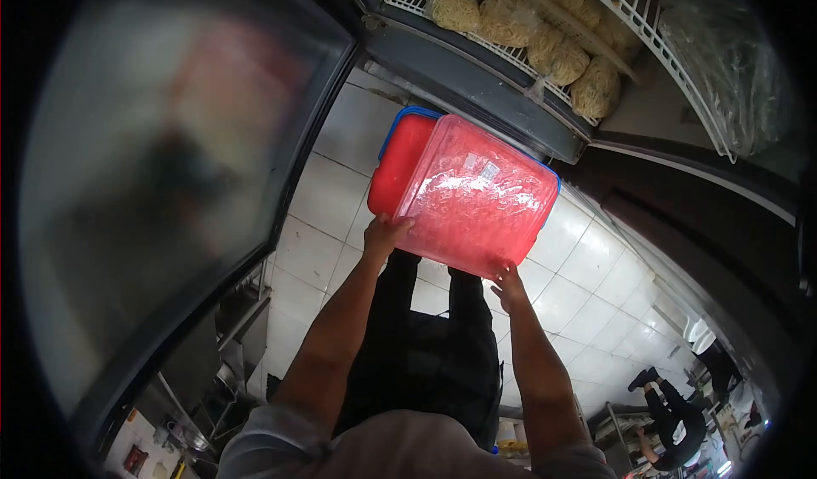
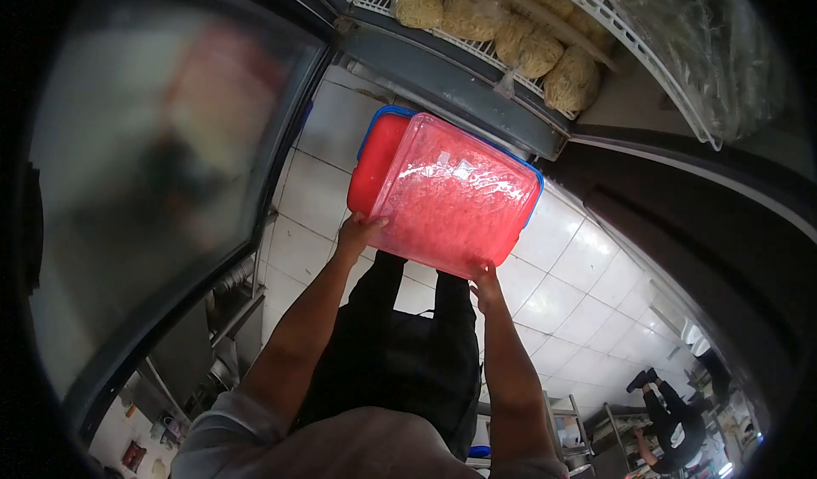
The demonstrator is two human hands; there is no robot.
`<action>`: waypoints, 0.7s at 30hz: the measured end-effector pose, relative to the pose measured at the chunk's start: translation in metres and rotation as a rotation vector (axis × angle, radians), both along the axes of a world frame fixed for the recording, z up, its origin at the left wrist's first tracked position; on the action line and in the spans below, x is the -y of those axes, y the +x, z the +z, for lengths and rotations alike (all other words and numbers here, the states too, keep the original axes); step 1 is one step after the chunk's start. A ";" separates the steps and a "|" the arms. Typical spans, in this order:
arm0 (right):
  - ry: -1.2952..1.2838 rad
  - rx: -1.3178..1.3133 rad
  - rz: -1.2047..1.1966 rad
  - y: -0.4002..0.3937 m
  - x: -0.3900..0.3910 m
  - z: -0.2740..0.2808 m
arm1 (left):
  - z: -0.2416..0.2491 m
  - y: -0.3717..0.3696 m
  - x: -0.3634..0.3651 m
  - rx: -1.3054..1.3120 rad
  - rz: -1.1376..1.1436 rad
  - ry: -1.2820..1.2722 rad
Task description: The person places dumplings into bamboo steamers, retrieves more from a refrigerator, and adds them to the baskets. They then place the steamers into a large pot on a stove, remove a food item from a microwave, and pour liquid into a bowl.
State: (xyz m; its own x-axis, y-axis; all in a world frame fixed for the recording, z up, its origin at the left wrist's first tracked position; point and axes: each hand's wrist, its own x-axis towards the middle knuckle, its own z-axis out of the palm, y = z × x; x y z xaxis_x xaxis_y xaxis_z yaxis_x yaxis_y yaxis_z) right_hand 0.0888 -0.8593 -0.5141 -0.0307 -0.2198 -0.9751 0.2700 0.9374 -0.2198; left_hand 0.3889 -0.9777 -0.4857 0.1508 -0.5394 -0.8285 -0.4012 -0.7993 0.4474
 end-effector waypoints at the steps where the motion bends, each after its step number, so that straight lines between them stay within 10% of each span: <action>1: 0.000 0.000 -0.001 0.001 -0.002 0.003 | 0.002 0.001 -0.006 0.000 -0.001 0.000; 11: -0.423 -0.039 -0.483 0.005 0.024 0.107 | 0.131 0.007 -0.012 -0.751 0.307 -0.159; 15: -0.960 0.051 -0.538 -0.014 0.122 0.191 | 0.125 -0.010 0.093 -1.007 0.482 -0.426; 21: -0.811 -0.190 -0.448 -0.023 0.167 0.189 | 0.163 -0.132 0.317 -1.237 0.459 -0.690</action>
State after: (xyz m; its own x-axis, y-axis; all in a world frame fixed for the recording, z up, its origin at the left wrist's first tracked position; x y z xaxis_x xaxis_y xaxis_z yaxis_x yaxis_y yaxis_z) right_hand 0.0658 -1.0260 -0.3247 -0.4193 -0.7581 -0.4995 0.4600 0.2969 -0.8368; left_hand 0.2567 -1.2948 -0.3227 -0.1789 -0.9703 -0.1626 0.7282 -0.2417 0.6413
